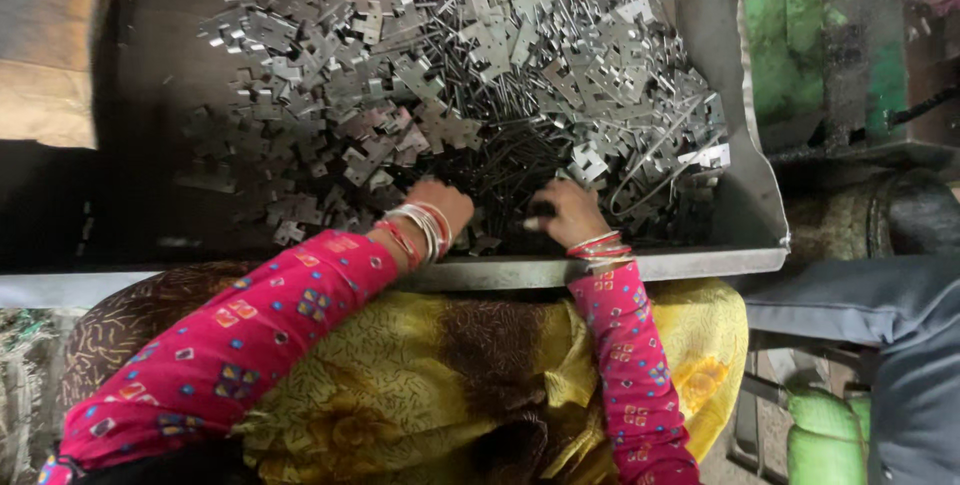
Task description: The person sits on the floor and sorts small metal parts from a large tray by hand. They repeatedly pick up pieces, separate them, and place them back into the tray, occasionally using a small white cloth to wipe or handle the parts.
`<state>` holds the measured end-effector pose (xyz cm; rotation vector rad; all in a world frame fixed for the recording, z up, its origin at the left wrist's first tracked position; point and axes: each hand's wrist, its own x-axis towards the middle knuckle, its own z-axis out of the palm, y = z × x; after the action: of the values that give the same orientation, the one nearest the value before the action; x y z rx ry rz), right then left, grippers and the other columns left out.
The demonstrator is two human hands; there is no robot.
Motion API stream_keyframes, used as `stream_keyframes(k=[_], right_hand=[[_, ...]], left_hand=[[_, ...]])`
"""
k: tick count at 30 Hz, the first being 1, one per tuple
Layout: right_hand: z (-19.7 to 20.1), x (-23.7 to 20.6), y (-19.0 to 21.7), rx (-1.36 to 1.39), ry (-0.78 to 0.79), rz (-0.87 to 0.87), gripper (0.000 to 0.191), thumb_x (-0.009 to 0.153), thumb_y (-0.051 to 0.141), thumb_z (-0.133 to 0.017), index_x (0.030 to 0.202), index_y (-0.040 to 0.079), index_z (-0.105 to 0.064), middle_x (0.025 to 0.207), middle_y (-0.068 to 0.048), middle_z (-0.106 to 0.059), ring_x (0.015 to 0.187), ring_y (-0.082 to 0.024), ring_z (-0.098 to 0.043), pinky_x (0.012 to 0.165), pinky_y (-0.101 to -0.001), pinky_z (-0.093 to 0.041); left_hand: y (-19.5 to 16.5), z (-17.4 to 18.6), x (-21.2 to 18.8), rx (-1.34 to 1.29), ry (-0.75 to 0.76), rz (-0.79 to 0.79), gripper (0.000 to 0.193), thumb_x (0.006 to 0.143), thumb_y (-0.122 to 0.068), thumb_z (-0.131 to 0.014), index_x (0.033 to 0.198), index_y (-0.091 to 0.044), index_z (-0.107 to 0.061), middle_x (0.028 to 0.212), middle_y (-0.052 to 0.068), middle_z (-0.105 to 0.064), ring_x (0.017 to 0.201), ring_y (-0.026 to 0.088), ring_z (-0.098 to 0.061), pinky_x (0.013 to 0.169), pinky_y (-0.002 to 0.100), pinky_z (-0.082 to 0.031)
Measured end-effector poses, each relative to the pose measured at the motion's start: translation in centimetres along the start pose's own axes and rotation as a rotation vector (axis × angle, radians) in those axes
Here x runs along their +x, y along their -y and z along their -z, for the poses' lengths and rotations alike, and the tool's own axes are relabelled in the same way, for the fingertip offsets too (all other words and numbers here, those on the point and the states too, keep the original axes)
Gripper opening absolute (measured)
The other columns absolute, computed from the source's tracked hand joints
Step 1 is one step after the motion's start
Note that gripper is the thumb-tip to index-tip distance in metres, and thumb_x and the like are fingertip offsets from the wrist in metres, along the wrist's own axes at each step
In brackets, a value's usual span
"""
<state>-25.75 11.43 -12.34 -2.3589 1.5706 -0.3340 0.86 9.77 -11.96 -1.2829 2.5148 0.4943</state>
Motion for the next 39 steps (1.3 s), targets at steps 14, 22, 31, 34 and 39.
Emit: stream_keyframes(k=[14,22,31,34,39], right_hand=[[4.2,0.2,1.1,1.366,-0.490,-0.353,0.020,0.096,0.008,-0.069,0.115,0.001,-0.066,0.101,-0.012,-0.072,0.084,-0.024,-0.071,0.076,-0.0392,-0.061],[6.2,0.0,-0.4,1.890,-0.446,-0.234,0.036,0.102,0.024,-0.069,0.125,-0.001,-0.059,0.112,-0.022,-0.070,0.091,-0.032,-0.073,0.080,-0.0465,-0.062],[0.4,6.4,2.4,0.172,-0.006,0.173,0.027,0.086,0.017,-0.077,0.111,0.007,-0.074,0.100,-0.014,-0.076,0.085,-0.029,-0.075,0.077,-0.0429,-0.061],[-0.9,7.5,3.3,-0.179,0.125,0.163,0.029,0.078,0.011,-0.081,0.106,0.006,-0.073,0.090,-0.016,-0.073,0.083,-0.036,-0.070,0.073,-0.0468,-0.056],[-0.4,7.2,2.2,0.056,-0.126,0.221,0.021,0.085,0.013,-0.082,0.104,0.008,-0.074,0.098,-0.014,-0.074,0.084,-0.031,-0.071,0.076,-0.0416,-0.058]], left_hand=[[5.3,9.3,-2.0,-0.671,-0.553,0.003,0.032,0.082,-0.023,-0.082,0.104,-0.002,-0.073,0.101,0.022,-0.075,0.093,0.036,-0.073,0.087,0.043,-0.058],[8.8,10.9,-1.9,-1.613,-0.529,-0.182,0.038,0.085,0.009,-0.065,0.123,0.005,-0.061,0.112,0.015,-0.069,0.089,0.020,-0.077,0.068,0.031,-0.065],[7.8,9.7,-1.7,-1.520,-0.443,0.017,0.020,0.092,-0.005,-0.067,0.111,-0.002,-0.061,0.095,0.013,-0.075,0.073,0.018,-0.074,0.053,0.029,-0.061],[7.7,8.9,-1.4,-1.279,-0.571,-0.081,0.020,0.093,-0.008,-0.072,0.110,-0.002,-0.062,0.094,0.014,-0.075,0.076,0.018,-0.073,0.060,0.029,-0.059],[7.6,8.7,-1.1,-1.028,-0.668,-0.057,0.020,0.089,-0.008,-0.075,0.106,-0.001,-0.067,0.091,0.012,-0.075,0.077,0.019,-0.072,0.069,0.031,-0.057]])
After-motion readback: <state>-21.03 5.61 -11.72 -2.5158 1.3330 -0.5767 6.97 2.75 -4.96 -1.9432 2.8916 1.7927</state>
